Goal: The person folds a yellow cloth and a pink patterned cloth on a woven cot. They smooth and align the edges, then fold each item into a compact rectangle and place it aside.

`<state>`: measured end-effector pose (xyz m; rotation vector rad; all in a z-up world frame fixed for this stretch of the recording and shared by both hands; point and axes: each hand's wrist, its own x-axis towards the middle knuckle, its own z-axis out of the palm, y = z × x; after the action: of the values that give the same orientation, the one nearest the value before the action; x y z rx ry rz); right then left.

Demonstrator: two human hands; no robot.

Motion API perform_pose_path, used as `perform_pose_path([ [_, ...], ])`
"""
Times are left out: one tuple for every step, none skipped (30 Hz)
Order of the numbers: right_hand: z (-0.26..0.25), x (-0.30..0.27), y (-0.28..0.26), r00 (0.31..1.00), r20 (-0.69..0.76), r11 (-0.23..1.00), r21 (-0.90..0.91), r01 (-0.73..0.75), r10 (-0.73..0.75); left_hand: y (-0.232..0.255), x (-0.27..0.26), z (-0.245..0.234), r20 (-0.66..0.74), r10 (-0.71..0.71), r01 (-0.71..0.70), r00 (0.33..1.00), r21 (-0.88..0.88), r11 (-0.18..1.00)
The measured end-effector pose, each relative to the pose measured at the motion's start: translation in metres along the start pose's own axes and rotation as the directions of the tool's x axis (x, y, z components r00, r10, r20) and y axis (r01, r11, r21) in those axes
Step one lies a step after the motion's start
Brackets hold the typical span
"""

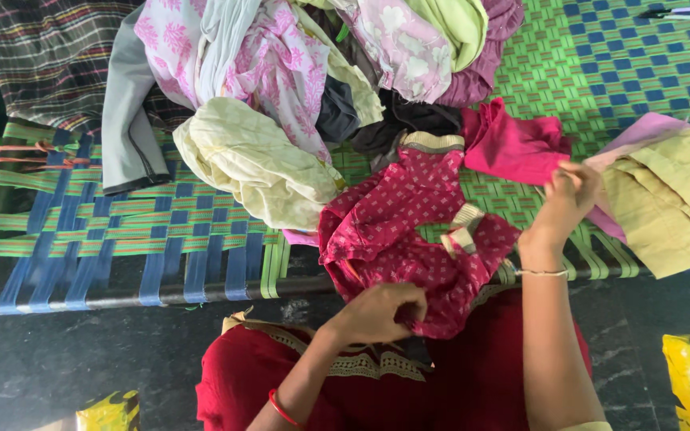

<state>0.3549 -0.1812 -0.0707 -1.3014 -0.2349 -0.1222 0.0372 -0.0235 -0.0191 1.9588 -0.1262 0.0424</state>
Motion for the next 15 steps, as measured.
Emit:
perform_pose_path([
  [0.012, -0.008, -0.015, 0.994, 0.107, 0.999, -0.04, 0.023, -0.019, -0.003, 0.0, -0.002, -0.004, -0.033, 0.033, 0.999, -0.056, 0.998],
  [0.026, -0.016, -0.028, 0.977, 0.212, 0.996, -0.076, 0.054, -0.036, -0.007, -0.001, -0.005, -0.006, -0.065, 0.064, 0.998, -0.111, 0.992],
  [0.039, -0.026, -0.039, 0.933, 0.358, 0.986, -0.161, 0.047, 0.014, -0.011, -0.001, -0.008, -0.006, -0.096, 0.094, 0.995, -0.166, 0.982],
  [0.05, -0.036, -0.049, 0.868, 0.492, 0.968, -0.243, 0.055, 0.074, -0.014, -0.001, -0.011, -0.032, -0.12, 0.112, 0.992, -0.196, 0.974],
  [0.061, -0.047, -0.055, 0.788, 0.607, 0.895, -0.402, 0.193, 0.103, -0.018, 0.0, -0.014, -0.057, -0.144, 0.128, 0.988, -0.226, 0.966],
  [0.07, -0.059, -0.059, 0.695, 0.701, 0.783, -0.519, 0.342, 0.161, -0.021, -0.001, -0.015, -0.081, -0.172, 0.146, 0.982, -0.257, 0.955],
  [0.078, -0.068, -0.06, 0.631, 0.754, 0.708, -0.547, 0.447, 0.184, -0.025, 0.002, -0.015, -0.24, -0.228, 0.194, 0.944, -0.158, 0.968],
  [0.084, -0.075, -0.061, 0.565, 0.796, 0.624, -0.558, 0.547, 0.217, -0.029, 0.008, -0.014, -0.396, -0.261, 0.256, 0.881, -0.067, 0.964],
  [0.088, -0.081, -0.06, 0.497, 0.829, 0.534, -0.551, 0.642, 0.257, -0.032, 0.011, -0.014, -0.543, -0.269, 0.329, 0.795, 0.015, 0.944],
  [0.091, -0.085, -0.058, 0.467, 0.842, 0.498, -0.537, 0.681, 0.27, -0.036, 0.012, -0.017, -0.637, -0.133, 0.363, 0.759, 0.244, 0.9],
  [0.095, -0.089, -0.056, 0.436, 0.854, 0.462, -0.521, 0.718, 0.284, -0.04, 0.012, -0.023, -0.689, 0.024, 0.404, 0.724, 0.452, 0.796],
  [0.098, -0.093, -0.053, 0.405, 0.864, 0.426, -0.5, 0.754, 0.299, -0.042, 0.012, -0.029, -0.696, 0.191, 0.45, 0.693, 0.624, 0.639],
  [0.1, -0.098, -0.051, 0.384, 0.876, 0.418, -0.478, 0.772, 0.291, -0.043, 0.01, -0.032, -0.707, 0.217, 0.493, 0.674, 0.648, 0.581],
  [0.102, -0.102, -0.049, 0.364, 0.888, 0.411, -0.454, 0.791, 0.281, -0.043, 0.007, -0.035, -0.715, 0.247, 0.534, 0.654, 0.667, 0.519],
  [0.104, -0.106, -0.047, 0.343, 0.899, 0.402, -0.429, 0.808, 0.271, -0.044, 0.006, -0.039, -0.721, 0.278, 0.575, 0.635, 0.681, 0.454],
])
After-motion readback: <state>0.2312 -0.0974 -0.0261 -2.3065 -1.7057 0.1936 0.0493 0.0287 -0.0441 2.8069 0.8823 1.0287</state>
